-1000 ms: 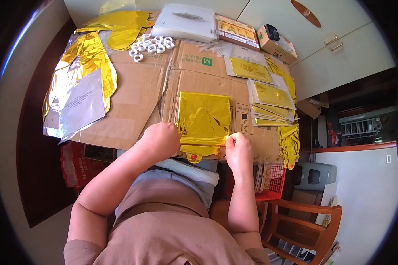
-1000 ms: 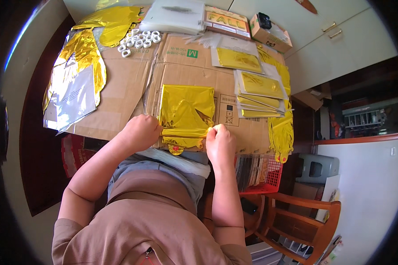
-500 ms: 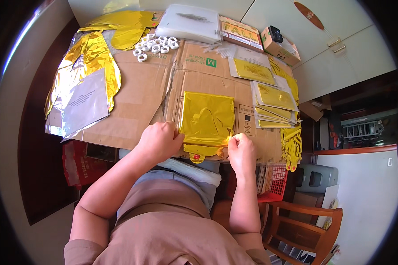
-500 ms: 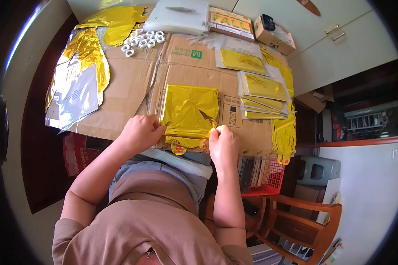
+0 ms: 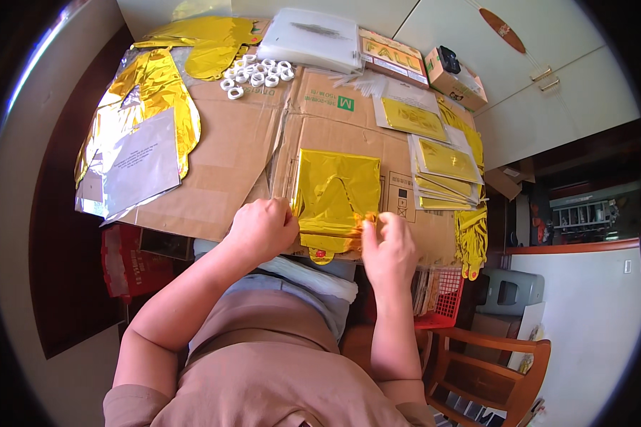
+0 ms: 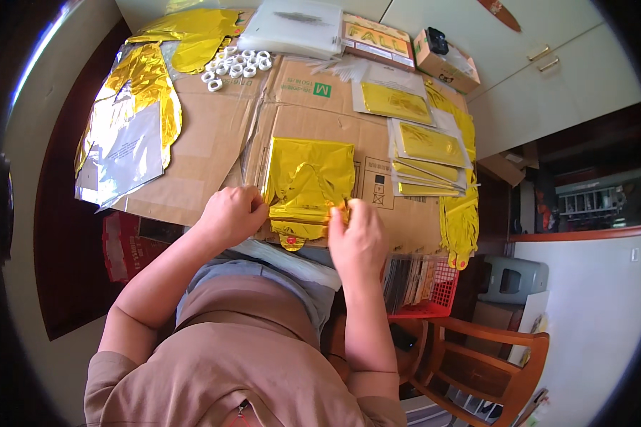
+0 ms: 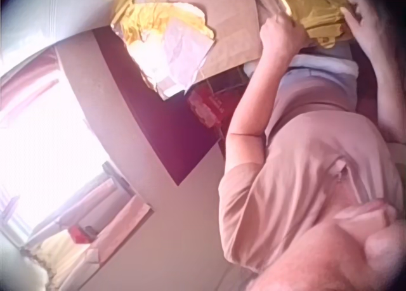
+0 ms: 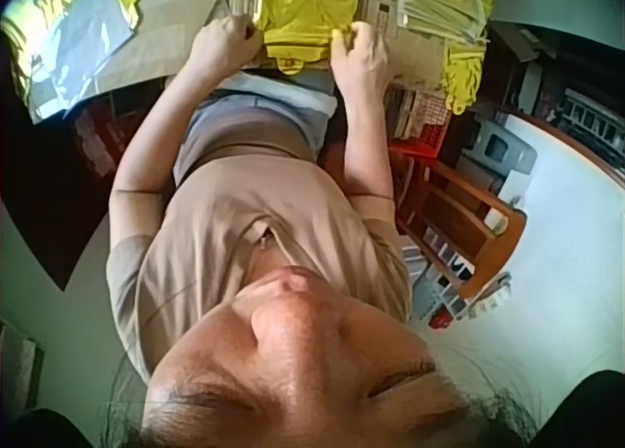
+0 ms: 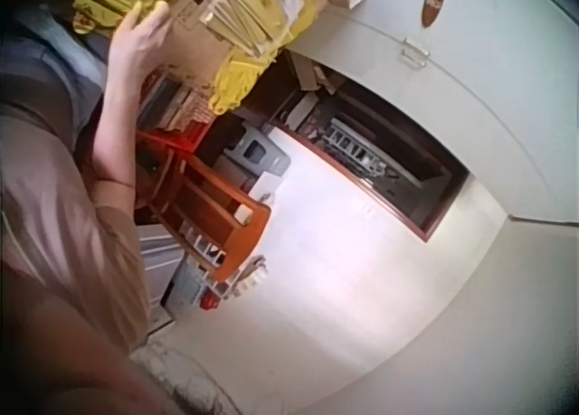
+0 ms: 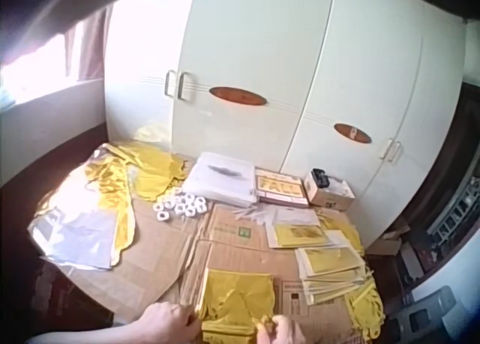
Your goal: Folding yellow foil packaging bags into smaller squares.
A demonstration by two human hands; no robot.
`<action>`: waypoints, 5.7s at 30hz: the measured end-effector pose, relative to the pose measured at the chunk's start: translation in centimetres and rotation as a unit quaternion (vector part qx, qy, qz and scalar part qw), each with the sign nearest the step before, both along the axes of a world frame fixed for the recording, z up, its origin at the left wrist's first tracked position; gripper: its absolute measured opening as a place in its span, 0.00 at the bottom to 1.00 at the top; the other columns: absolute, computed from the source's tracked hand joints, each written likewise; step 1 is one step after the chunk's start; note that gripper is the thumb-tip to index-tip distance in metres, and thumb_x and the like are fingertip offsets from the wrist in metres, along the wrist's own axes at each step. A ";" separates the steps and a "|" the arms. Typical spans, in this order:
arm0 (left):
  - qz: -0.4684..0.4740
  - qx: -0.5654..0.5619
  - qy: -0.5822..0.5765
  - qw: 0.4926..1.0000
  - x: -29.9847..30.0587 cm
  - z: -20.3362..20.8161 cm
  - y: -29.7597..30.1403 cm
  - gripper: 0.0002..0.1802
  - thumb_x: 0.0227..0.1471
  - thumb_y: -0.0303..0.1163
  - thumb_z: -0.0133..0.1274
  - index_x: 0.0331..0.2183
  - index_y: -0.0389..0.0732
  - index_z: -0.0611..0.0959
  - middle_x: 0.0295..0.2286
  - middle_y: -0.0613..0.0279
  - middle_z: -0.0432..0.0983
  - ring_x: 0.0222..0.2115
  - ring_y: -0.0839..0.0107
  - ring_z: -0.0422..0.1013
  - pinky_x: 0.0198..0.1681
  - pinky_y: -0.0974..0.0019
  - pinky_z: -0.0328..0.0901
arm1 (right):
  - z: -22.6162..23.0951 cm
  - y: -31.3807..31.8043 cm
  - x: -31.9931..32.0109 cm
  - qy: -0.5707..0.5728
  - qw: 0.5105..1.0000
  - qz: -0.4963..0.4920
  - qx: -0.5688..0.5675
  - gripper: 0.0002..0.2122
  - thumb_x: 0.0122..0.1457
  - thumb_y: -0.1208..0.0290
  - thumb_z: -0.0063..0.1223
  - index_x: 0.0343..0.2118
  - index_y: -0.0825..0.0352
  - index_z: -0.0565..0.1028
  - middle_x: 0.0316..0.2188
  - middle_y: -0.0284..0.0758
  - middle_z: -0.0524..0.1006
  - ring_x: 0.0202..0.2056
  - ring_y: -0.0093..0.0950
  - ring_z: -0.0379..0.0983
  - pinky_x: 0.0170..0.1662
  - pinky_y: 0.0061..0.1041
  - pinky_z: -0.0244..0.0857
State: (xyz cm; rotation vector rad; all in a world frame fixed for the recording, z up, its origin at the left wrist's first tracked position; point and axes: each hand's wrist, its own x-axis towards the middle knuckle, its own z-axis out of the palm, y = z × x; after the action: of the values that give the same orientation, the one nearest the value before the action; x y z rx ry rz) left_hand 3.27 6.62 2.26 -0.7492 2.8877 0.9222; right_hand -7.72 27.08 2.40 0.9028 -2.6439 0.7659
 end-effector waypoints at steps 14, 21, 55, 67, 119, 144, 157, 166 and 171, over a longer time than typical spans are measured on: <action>-0.042 -0.019 0.144 0.989 -0.6 1.9 -1.8 0.16 0.50 0.39 0.58 0.36 0.38 0.82 0.37 0.49 0.80 0.44 0.53 0.76 0.50 0.51 0.67 | -0.9 -4.5 -3.9 0.033 0.981 0.178 0.075 0.27 0.66 0.59 0.46 0.63 0.71 0.64 0.66 0.50 0.59 0.66 0.49 0.55 0.67 0.52 0.45; -0.219 -0.261 0.153 0.928 -3.7 -2.9 -2.3 0.46 0.58 0.59 0.45 0.65 0.34 0.61 0.67 0.48 0.50 0.69 0.55 0.44 0.70 0.48 0.38 | -3.0 -6.3 -5.5 -0.006 0.975 0.152 0.162 0.31 0.67 0.54 0.43 0.67 0.70 0.56 0.69 0.48 0.52 0.70 0.47 0.47 0.70 0.51 0.36; -0.207 -0.156 0.191 0.947 -3.4 -4.1 -3.6 0.36 0.66 0.47 0.39 0.66 0.37 0.56 0.66 0.48 0.51 0.68 0.54 0.47 0.70 0.49 0.39 | -0.1 -3.0 -0.4 0.148 0.922 0.344 0.096 0.14 0.50 0.71 0.60 0.40 0.70 0.77 0.41 0.40 0.77 0.45 0.36 0.73 0.54 0.39 0.64; -0.263 -0.133 0.261 0.919 -0.2 -3.0 -3.0 0.28 0.54 0.35 0.57 0.56 0.39 0.74 0.58 0.52 0.67 0.62 0.57 0.61 0.67 0.46 0.50 | -1.2 -2.7 0.3 0.116 0.928 0.342 0.095 0.17 0.51 0.69 0.59 0.43 0.71 0.78 0.44 0.42 0.77 0.46 0.36 0.74 0.48 0.36 0.69; 0.146 0.601 -0.013 0.786 -2.9 0.2 -0.8 0.19 0.65 0.38 0.48 0.45 0.30 0.78 0.32 0.52 0.81 0.25 0.68 0.80 0.27 0.70 0.74 | -1.9 -2.3 -0.8 0.222 0.932 0.280 0.059 0.14 0.55 0.73 0.55 0.44 0.71 0.78 0.44 0.43 0.79 0.44 0.37 0.77 0.53 0.41 0.67; 0.182 0.636 -0.023 0.750 -3.1 0.1 -0.4 0.17 0.67 0.39 0.45 0.48 0.36 0.75 0.34 0.52 0.81 0.27 0.70 0.80 0.30 0.70 0.75 | 0.6 3.7 -4.0 -0.536 0.811 -0.032 -0.233 0.14 0.64 0.61 0.57 0.42 0.67 0.73 0.29 0.35 0.79 0.21 0.19 0.74 0.21 0.15 0.66; 0.174 0.620 -0.027 0.764 -3.1 0.1 -0.3 0.17 0.68 0.40 0.43 0.48 0.35 0.74 0.34 0.53 0.81 0.27 0.71 0.79 0.29 0.71 0.74 | 0.0 2.9 -6.7 -0.629 0.730 -0.012 -0.266 0.09 0.65 0.66 0.55 0.42 0.62 0.71 0.33 0.34 0.80 0.26 0.25 0.80 0.21 0.16 0.68; 0.153 0.586 -0.033 0.795 -3.1 -0.2 0.0 0.18 0.69 0.41 0.42 0.48 0.36 0.75 0.35 0.54 0.81 0.28 0.71 0.80 0.29 0.72 0.74 | -0.6 3.0 -7.5 -0.661 0.705 0.001 -0.257 0.05 0.63 0.70 0.57 0.36 0.62 0.73 0.32 0.31 0.78 0.29 0.28 0.81 0.24 0.19 0.72; 0.144 0.575 -0.030 0.805 -3.0 0.0 0.2 0.18 0.69 0.40 0.42 0.49 0.37 0.75 0.35 0.55 0.81 0.29 0.72 0.80 0.29 0.72 0.73 | -1.5 3.1 -7.6 -0.666 0.691 0.000 -0.282 0.04 0.62 0.73 0.58 0.34 0.62 0.73 0.31 0.32 0.78 0.31 0.31 0.82 0.31 0.25 0.77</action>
State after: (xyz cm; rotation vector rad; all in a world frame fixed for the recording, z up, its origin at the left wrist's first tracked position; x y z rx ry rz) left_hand 0.28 6.81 2.24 -0.9565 1.5686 2.2157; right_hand -15.31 30.18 0.95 0.0199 -2.8321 2.8743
